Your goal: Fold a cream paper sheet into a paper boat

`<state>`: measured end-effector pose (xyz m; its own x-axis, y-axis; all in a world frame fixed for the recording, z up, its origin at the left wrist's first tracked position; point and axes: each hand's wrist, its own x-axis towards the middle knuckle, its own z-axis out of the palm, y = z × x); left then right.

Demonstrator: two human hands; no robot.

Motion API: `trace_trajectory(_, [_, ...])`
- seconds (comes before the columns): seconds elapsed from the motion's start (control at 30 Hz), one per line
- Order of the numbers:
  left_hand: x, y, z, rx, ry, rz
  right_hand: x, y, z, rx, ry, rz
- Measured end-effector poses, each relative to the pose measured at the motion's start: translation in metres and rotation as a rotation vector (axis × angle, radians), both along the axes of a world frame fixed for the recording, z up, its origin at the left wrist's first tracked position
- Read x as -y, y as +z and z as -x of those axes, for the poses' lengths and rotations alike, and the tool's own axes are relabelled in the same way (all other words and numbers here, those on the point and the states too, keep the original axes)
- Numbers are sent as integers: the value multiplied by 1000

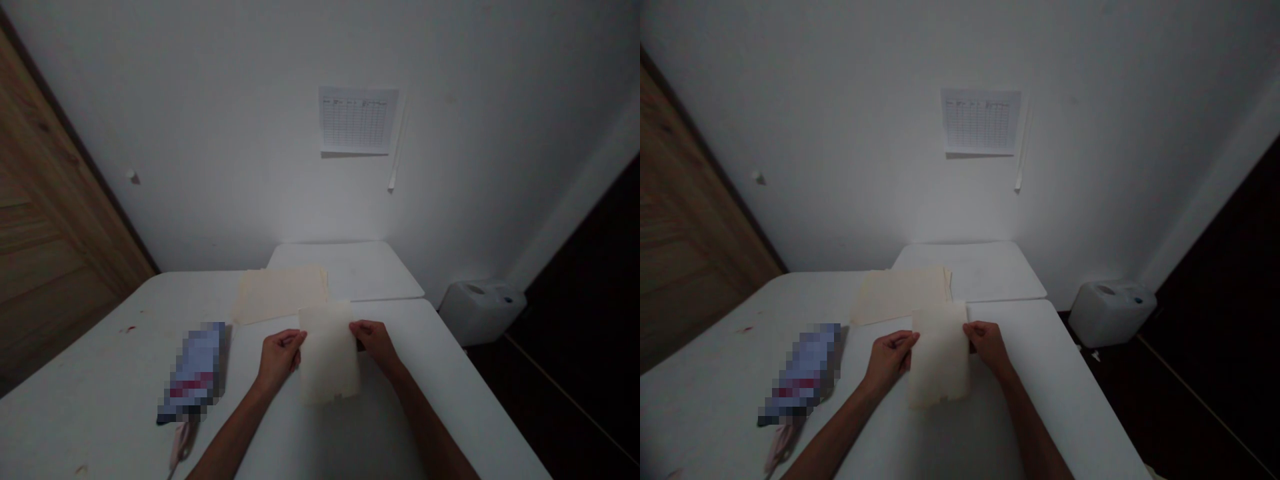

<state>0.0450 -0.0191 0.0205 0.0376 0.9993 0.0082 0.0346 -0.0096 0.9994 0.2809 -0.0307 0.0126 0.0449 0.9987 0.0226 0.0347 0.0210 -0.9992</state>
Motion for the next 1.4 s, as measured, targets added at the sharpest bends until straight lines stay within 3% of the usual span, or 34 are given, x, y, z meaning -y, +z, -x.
trace_trajectory(0.13, [1,2,0,22,9,-1,2,2,0,22,32,-6])
trace_trajectory(0.63, [7,5,-7,-36,-93,81,1,2,0,41,-136,-76])
trace_trajectory(1.4, [2,5,-2,14,-43,42,-2,-3,2,0,-44,-18])
